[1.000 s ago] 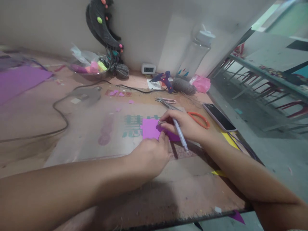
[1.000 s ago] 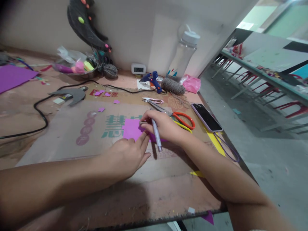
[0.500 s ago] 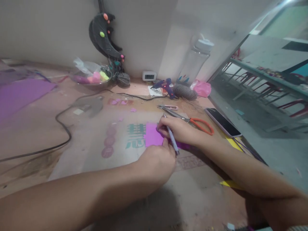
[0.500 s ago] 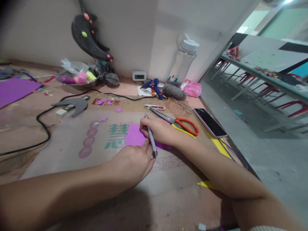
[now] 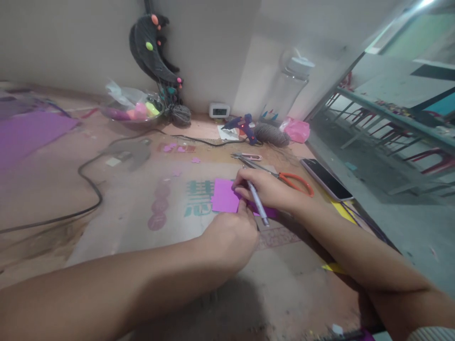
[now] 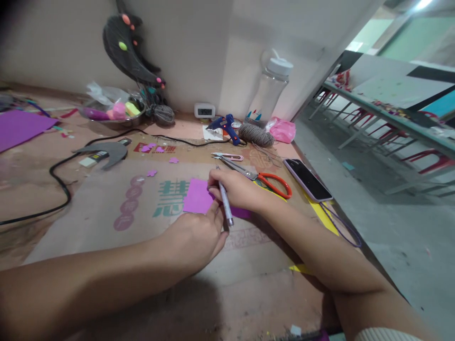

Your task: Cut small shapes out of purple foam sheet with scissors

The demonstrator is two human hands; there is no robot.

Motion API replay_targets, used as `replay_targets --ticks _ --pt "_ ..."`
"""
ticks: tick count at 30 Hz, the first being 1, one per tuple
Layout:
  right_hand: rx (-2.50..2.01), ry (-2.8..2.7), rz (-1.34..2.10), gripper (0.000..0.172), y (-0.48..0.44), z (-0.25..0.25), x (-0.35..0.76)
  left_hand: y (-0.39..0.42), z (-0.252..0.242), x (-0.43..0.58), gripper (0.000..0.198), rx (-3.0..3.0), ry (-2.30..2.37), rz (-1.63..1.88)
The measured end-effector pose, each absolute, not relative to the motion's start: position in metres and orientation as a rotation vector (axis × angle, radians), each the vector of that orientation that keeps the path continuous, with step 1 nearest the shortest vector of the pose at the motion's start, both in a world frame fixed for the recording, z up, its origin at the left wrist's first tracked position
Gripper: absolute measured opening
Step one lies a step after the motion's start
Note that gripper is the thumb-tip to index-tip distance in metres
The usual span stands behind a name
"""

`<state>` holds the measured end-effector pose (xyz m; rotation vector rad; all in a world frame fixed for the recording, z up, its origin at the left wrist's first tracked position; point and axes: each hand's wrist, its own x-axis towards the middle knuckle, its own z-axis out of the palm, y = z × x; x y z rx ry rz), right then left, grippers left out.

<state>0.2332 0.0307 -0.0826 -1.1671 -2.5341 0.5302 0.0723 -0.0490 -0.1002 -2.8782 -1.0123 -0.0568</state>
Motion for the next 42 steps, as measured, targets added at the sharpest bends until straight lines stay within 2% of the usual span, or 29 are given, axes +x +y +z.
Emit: replay_targets --ticks 2,7,12,18,23,28,33,38,42 --pt "-1.167 -2.607 0.599 0.006 0.031 -0.080 0.234 -0.049 -0.100 0.072 0.047 -2.885 -0.995 -0.060" --pt "-1.203 -2.499 0.385 0.005 0.040 -0.085 0.238 -0.051 -0.101 0.073 0.058 -2.877 -1.030 -0.010" --pt "-1.131 -2.624 0.625 0.005 0.040 -0.080 0.247 -0.052 -0.099 0.073 0.053 -2.880 -1.019 -0.028" --pt "-1.150 -2.568 0.369 0.006 0.038 -0.084 0.244 -0.052 -0.101 0.072 0.052 -2.871 -1.042 -0.070" --pt "-1.028 -2.683 0.606 0.005 0.036 -0.080 0.243 -0.053 -0.100 0.071 0.049 -2.858 -1.030 -0.117" --pt "-1.099 -2.593 0.368 0.009 0.042 -0.086 0.245 -0.055 -0.100 0.072 0.052 -2.852 -1.054 -0.054" --pt "-1.004 -2.616 0.736 0.005 0.042 -0.083 0.245 -0.055 -0.098 0.073 0.051 -2.861 -1.037 -0.014" --pt "-1.109 -2.553 0.475 0.009 0.039 -0.081 0.242 -0.055 -0.102 0.073 0.053 -2.832 -1.053 -0.057" --pt "-1.014 -2.603 0.719 0.006 0.038 -0.082 0.241 -0.056 -0.104 0.072 0.046 -2.826 -1.037 -0.111"
